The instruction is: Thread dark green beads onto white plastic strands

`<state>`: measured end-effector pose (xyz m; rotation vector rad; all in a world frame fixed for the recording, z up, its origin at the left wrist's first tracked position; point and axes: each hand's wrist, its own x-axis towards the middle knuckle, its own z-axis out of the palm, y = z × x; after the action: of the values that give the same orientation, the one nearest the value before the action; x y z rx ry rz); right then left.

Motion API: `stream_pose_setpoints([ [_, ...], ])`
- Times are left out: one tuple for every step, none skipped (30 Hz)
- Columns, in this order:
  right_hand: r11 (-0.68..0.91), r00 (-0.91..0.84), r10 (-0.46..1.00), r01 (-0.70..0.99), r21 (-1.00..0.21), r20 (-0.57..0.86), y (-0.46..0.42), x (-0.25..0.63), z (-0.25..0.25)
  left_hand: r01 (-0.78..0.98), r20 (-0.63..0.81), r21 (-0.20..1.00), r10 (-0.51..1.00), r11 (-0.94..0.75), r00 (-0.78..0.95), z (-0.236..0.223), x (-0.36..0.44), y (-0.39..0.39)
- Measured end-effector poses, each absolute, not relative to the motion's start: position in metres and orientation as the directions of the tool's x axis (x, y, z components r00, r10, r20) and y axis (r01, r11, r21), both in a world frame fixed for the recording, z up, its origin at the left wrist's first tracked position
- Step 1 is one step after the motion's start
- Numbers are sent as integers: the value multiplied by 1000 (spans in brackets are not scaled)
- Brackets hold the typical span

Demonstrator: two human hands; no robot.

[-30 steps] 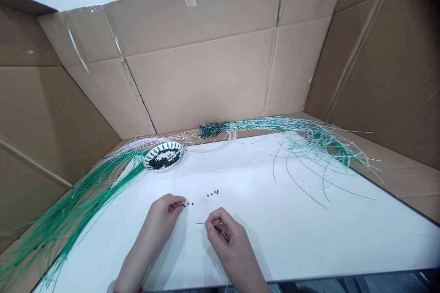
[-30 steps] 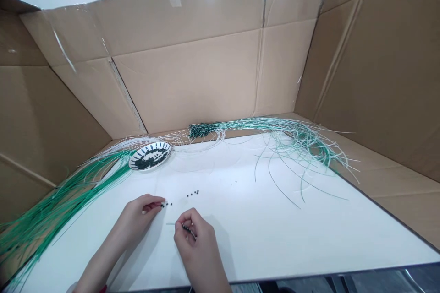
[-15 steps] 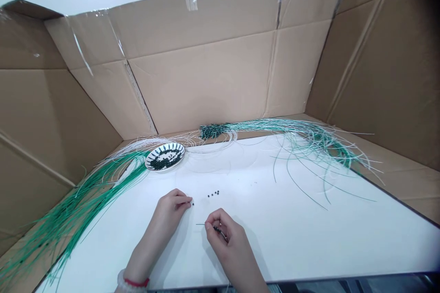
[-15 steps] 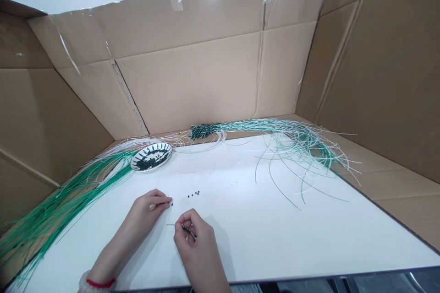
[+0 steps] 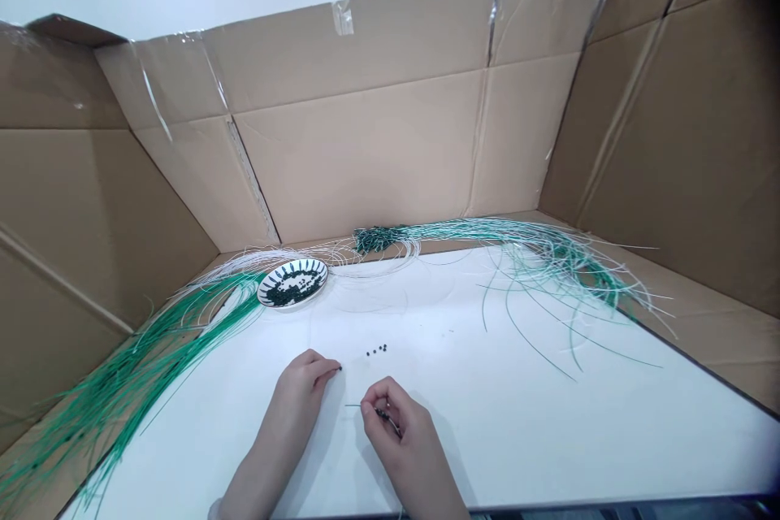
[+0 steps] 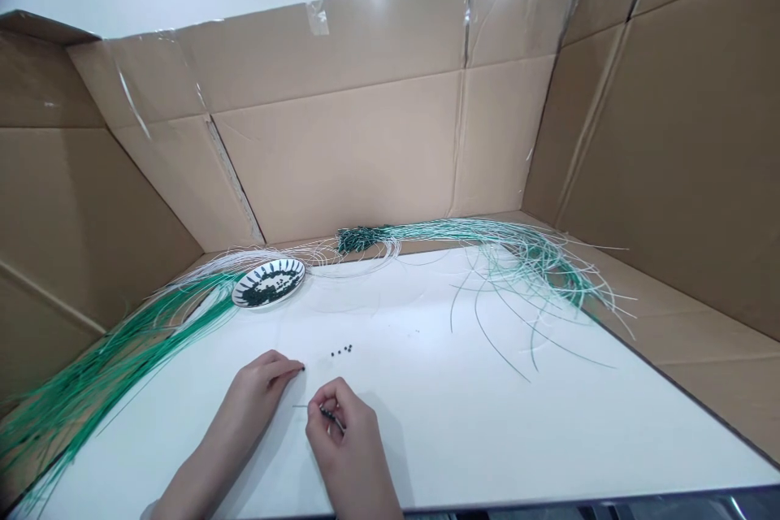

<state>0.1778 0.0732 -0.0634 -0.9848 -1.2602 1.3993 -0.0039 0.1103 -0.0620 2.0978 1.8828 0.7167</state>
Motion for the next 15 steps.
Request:
stream_pose_setpoints([
  [9, -200, 979, -138, -990, 37, 73, 178, -63, 861, 202, 485, 978, -151, 58, -62, -4, 110],
  [9, -201, 979, -137, -991, 37, 74, 178, -63, 857, 202, 491, 977, -157, 63, -62, -5, 111],
  [9, -203, 979, -136, -991, 36, 74, 178, -63, 852, 200, 499, 977, -162, 68, -62, -6, 111],
  [8, -204, 978, -134, -991, 36, 74, 178, -63, 845, 198, 508, 978, -165, 72, -62, -6, 112],
  [8, -205, 978, -134, -991, 36, 74, 178, -63, 839, 193, 518, 978, -168, 76, -61, -6, 113],
  [8, -206, 978, -133, -991, 36, 74, 178, -63, 831, 186, 530, 979, -168, 79, -61, -6, 115],
  [8, -206, 978, -134, -991, 36, 74, 178, -63, 823, 178, 542, 981, -168, 82, -62, -6, 116],
  [9, -205, 978, -134, -991, 36, 74, 178, -63, 816, 173, 554, 982, -166, 83, -62, -6, 117],
  [9, -203, 978, -135, -991, 37, 74, 177, -63, 808, 167, 566, 982, -165, 83, -62, -5, 118],
  [10, -201, 979, -136, -991, 37, 74, 177, -63, 799, 162, 579, 983, -162, 82, -63, -5, 119],
  [11, -198, 979, -135, -991, 38, 74, 177, -63, 788, 158, 595, 984, -158, 78, -63, -4, 120],
  [12, -196, 980, -135, -991, 38, 73, 177, -64, 774, 153, 614, 986, -153, 73, -63, -3, 120],
  [13, -194, 980, -134, -991, 39, 73, 177, -64, 756, 148, 638, 987, -145, 65, -63, -2, 120],
  [14, -193, 980, -133, -991, 39, 73, 177, -64, 732, 140, 668, 989, -133, 52, -63, -1, 120],
  [15, -191, 981, -131, -991, 40, 73, 177, -64, 701, 132, 704, 991, -118, 34, -62, 0, 119],
])
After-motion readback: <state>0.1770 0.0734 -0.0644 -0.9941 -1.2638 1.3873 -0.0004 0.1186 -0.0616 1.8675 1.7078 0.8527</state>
